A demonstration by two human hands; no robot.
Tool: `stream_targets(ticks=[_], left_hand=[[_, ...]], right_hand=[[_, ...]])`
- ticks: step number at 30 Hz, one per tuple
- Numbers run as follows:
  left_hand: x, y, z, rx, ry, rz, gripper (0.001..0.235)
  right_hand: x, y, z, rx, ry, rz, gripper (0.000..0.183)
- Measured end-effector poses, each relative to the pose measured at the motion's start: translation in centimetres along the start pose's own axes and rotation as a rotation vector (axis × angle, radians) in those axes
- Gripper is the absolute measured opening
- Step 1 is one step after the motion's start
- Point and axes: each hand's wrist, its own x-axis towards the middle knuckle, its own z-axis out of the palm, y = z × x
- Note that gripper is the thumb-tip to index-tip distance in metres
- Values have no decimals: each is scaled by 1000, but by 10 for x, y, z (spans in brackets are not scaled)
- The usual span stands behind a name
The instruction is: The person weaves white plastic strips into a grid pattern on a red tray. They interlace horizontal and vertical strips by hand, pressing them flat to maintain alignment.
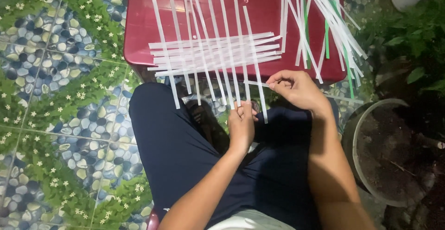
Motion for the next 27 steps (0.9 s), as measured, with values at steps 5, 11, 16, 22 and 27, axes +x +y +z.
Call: stream_targets(ticks=[5,11,16,22,27], left_hand=[[-3,12,-3,76,103,21,26],[4,-4,-1,56,135,45,24],[3,-4,-5,133,133,154,22],[8,-14,-1,91,118,182,16],[5,-11,-1,12,127,177,21]], right_hand=[[-5,-17,6,-162,47,-61,11],[-2,-20,8,-232,60,-104,13],[-1,-22,9,-228,57,-115,12],[3,-18,10,-215,42,-92,13],[4,-16,12,-225,10,-112,15]])
